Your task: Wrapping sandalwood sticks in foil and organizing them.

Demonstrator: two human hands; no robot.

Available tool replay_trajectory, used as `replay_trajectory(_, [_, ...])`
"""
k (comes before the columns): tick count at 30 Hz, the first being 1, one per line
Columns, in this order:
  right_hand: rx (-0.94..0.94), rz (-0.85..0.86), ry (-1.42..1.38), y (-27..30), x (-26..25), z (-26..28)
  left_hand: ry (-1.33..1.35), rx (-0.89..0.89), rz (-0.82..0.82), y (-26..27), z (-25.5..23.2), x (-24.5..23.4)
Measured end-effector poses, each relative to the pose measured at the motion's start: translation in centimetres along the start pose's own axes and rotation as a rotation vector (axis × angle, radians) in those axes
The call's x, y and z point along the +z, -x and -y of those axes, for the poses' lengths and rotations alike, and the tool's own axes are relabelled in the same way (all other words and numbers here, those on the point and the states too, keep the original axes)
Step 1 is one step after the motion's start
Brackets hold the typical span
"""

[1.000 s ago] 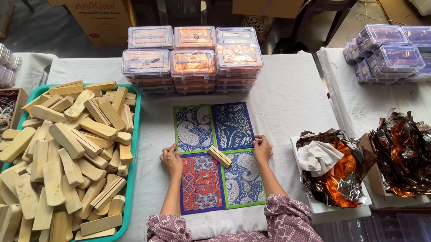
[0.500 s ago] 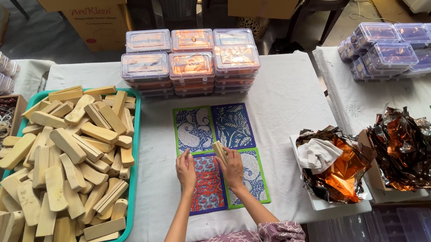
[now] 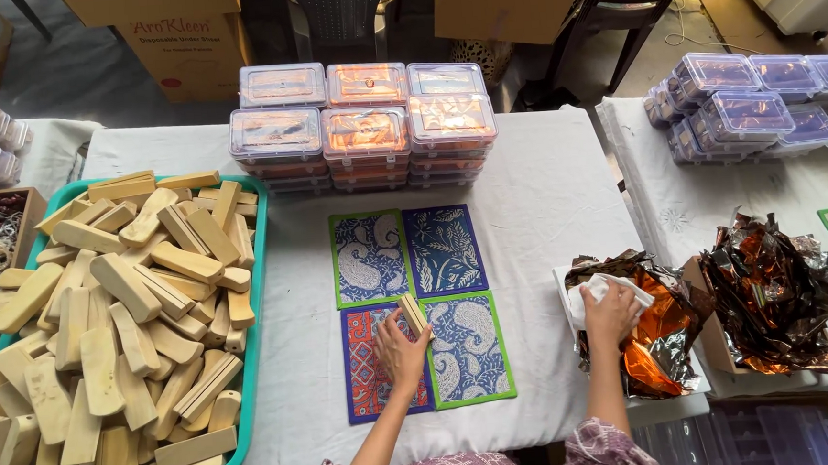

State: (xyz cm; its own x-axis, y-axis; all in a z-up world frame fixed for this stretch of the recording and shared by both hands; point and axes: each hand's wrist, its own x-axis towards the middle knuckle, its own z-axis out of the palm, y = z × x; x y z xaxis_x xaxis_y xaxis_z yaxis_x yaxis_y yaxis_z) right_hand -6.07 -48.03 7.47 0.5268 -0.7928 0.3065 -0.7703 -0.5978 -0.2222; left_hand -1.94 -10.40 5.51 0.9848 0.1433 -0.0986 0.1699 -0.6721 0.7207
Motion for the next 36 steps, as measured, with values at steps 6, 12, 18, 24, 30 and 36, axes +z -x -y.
replay_trajectory(6, [-0.218, 0.256, -0.099, -1.0, 4.7, -6.8, -0.082, 0.071, -0.018, -0.3, 1.3, 3.4])
replay_trajectory(12, [0.325, 0.112, -1.002, -0.2, -1.3, -0.3, 0.290, -0.079, 0.080, -1.2, 4.0, 3.8])
replay_trajectory(18, [0.150, 0.773, -1.437, 11.2, 3.1, 10.9, 1.079, -0.245, 0.280, -0.7, 2.8, 3.7])
replay_trajectory(24, [0.365, 1.322, -1.671, 16.8, -1.9, 17.2, 0.951, -0.045, 0.197, 0.8, 1.1, 3.1])
replay_trajectory(30, [0.152, 1.230, -1.616, 16.1, 2.8, 17.7, 0.613, 0.036, 0.336, 2.6, -2.0, -1.7])
replay_trajectory(36, [0.492, 1.135, -1.698, 15.7, -0.9, 20.2, 0.232, 0.362, 0.187, 2.5, -2.1, -2.0])
